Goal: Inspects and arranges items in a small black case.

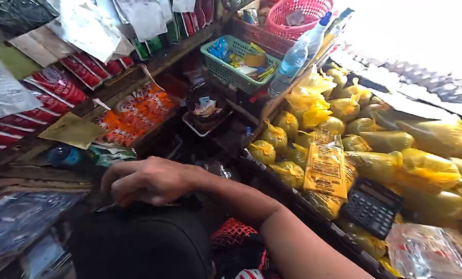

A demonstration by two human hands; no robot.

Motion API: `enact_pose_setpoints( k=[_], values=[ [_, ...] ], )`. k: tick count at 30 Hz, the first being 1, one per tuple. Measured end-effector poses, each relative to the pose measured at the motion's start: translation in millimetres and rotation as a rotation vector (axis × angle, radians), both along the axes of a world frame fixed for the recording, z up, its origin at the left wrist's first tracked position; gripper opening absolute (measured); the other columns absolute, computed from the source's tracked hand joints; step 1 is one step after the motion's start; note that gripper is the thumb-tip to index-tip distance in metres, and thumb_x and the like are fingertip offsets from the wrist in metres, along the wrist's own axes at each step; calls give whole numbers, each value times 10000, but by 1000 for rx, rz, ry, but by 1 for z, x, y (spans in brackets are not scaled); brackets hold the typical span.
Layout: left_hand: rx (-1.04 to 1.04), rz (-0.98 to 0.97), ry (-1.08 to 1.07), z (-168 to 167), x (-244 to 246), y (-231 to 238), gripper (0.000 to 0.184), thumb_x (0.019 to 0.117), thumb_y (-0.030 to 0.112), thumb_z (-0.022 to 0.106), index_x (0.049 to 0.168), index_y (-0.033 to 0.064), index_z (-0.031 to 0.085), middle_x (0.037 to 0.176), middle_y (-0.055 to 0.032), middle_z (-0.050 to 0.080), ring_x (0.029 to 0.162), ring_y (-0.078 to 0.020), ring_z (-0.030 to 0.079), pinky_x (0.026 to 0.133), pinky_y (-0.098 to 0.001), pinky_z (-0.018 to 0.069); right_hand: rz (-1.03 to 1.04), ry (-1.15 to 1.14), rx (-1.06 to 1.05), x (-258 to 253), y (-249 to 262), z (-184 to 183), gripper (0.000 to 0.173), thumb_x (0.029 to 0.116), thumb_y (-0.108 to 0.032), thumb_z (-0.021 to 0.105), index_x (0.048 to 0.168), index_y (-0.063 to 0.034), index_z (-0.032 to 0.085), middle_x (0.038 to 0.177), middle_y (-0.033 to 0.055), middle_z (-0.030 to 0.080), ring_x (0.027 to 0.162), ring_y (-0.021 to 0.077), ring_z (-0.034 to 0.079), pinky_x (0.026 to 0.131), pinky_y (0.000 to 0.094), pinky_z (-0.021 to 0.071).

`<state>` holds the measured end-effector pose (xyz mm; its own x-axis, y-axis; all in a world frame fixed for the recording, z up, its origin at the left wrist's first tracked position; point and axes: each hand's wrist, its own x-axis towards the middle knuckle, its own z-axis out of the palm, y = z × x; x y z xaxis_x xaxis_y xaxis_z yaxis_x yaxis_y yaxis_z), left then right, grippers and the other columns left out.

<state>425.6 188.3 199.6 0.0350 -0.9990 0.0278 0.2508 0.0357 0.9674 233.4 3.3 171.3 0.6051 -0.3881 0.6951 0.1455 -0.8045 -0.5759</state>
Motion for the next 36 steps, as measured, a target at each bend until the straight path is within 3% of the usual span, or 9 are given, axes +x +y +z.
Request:
enact_pose_setpoints(
  k=[2, 7, 9, 13, 17, 22, 28, 33, 36],
  values=[
    [-5, 18, 2, -17, 13, -13, 350, 946, 536, 648, 1094, 222, 691, 1063, 89, 732, 1040, 14, 663, 950, -202, 530, 103, -162, 195, -1, 6, -23, 185, 930, -8, 585, 1062, 78, 683, 1072, 130, 727, 948, 180, 708, 857, 368, 594],
    [-64, -440, 82, -85, 65, -66, 459, 942, 629, 573, 1249, 322, 723, 1168, 140, 750, 1068, 42, 684, 926, -187, 565, 188, 17, 259, -20, -6, -40, 163, 943, -23, 603, 1068, 18, 700, 1023, 86, 726, 928, 159, 698, 839, 372, 587],
    [0, -277, -37, -84, 51, -73, 390, 895, 629, 642, 1155, 355, 736, 1093, 160, 758, 1011, 66, 683, 886, -161, 567, 147, 69, 191, -28, -24, -35, 139, 938, -5, 644, 1051, -12, 727, 1034, 66, 735, 958, 149, 704, 876, 368, 593],
    [31, 10, -21, -70, 35, -82, 171, 948, 343, 673, 959, 173, 678, 904, 68, 733, 863, 38, 676, 799, -152, 566, 88, -71, 95, -40, -30, -14, 162, 910, 39, 612, 1019, 13, 729, 1182, 131, 707, 1085, 208, 689, 950, 398, 595],
    [-25, -303, -69, -70, 59, -110, 361, 803, 561, 796, 1058, 308, 769, 971, 142, 767, 891, 60, 696, 812, -153, 575, 58, -232, -30, -50, -12, -10, 138, 975, -13, 543, 982, -12, 681, 1127, 165, 721, 1078, 280, 711, 896, 455, 631],
    [-101, -513, -27, -73, 49, -132, 981, 793, 777, 651, 1428, 35, 552, 1290, -109, 682, 1189, -186, 646, 1030, -360, 533, 146, -247, -7, -49, 5, -18, 111, 1004, -52, 538, 991, -18, 643, 1084, 167, 731, 1075, 327, 717, 924, 505, 627],
    [-131, -566, 11, -75, 41, -138, 911, 825, 765, 641, 1399, 61, 578, 1265, -88, 694, 1166, -173, 654, 1018, -373, 543, 110, -288, 19, -63, 10, -25, 93, 1028, -69, 532, 1012, -46, 621, 1054, 141, 737, 1073, 345, 718, 963, 548, 610],
    [-196, -705, 49, -59, 38, -150, 633, 945, 653, 590, 1406, 220, 608, 1256, 88, 703, 1147, 1, 643, 998, -247, 539, -79, -50, -164, -68, 13, -5, 190, 1038, -128, 463, 1002, -90, 646, 1214, 93, 735, 1318, 340, 595, 1150, 598, 445],
    [-169, -701, -9, -62, 38, -154, 829, 866, 773, 580, 1400, 140, 602, 1255, -15, 712, 1163, -103, 665, 996, -313, 554, -112, 57, -236, -70, 17, 1, 215, 1037, -129, 452, 1001, -118, 664, 1239, 56, 734, 1344, 305, 576, 1179, 604, 387]
  ],
)
